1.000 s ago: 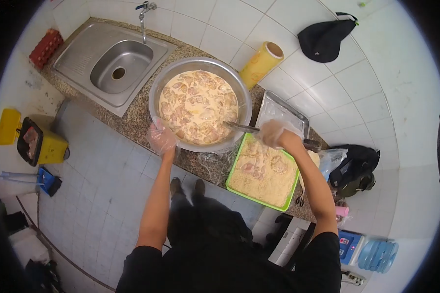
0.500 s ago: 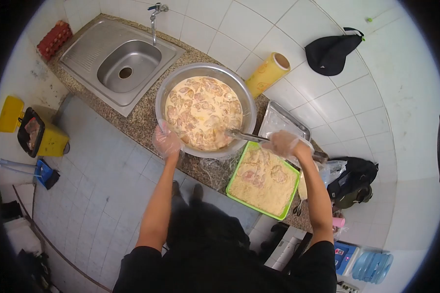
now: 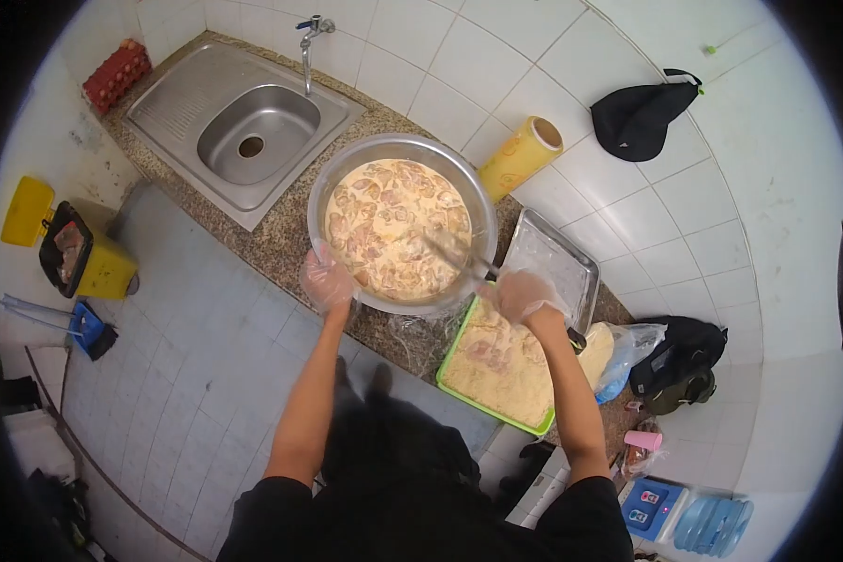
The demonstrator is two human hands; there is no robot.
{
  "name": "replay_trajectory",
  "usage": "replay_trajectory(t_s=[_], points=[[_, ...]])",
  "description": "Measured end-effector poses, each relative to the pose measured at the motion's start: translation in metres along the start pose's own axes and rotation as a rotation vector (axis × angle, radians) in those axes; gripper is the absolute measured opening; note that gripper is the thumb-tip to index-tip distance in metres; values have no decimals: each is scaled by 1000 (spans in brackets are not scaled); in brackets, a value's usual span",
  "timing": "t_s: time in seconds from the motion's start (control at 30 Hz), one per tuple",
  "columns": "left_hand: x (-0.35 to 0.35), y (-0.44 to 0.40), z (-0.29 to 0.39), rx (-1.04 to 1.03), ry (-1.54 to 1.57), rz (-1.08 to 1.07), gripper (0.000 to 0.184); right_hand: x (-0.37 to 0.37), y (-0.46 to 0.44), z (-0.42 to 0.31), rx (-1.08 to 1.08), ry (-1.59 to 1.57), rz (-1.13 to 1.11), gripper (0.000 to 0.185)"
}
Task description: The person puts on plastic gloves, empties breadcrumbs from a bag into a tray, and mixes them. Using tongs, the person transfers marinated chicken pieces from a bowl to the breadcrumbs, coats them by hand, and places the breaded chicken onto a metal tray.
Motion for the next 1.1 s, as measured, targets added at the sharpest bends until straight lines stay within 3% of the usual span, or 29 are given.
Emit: replay_trajectory(t_s=[0.1,0.2,0.3,0.4,0.47,0.6,0.73,0.9,1.0,1.1], points=[[-2,1,1,2,63,35,34,-18,-35,14,-45,12,-92,75],[-5,3,-4,7,80,46,33,-80,-73,27,74,-62,-117,74],[-4,0,-6,15,61,-6,33,-55,-70,35,49,-69,-78,72],[-2,-1,-5,32,34,-30,33,8,-34,34,86,-268,119,66],[-1,0,-2,26,49,-6,31,19,-29,36,16,-211,97,69],[-6,0,-10,43,80,13,32,-15,-45,28,-16,-70,-93,74],[-3,0,0,46,72,15,33,-68,-63,21,0,-104,-26,75],[-4,0,-9,-22,54,1,30,-35,-48,31,73,-64,-59,67],[-1,-2,-3,34,48,-12,28,5,-21,25,88,-76,124,61],[0,-3,-1,54,68,14,29,22,-8,16,-32,-38,220,57]])
Point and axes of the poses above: each hand's wrist, its own y-axis away from the middle knuckle, its own x-axis out of the back of the hand, z = x × y, the point moved 6 cm from there along -y, towards the middle knuckle, and after that the axes turned 11 degrees about z, right-handed, at the moved point
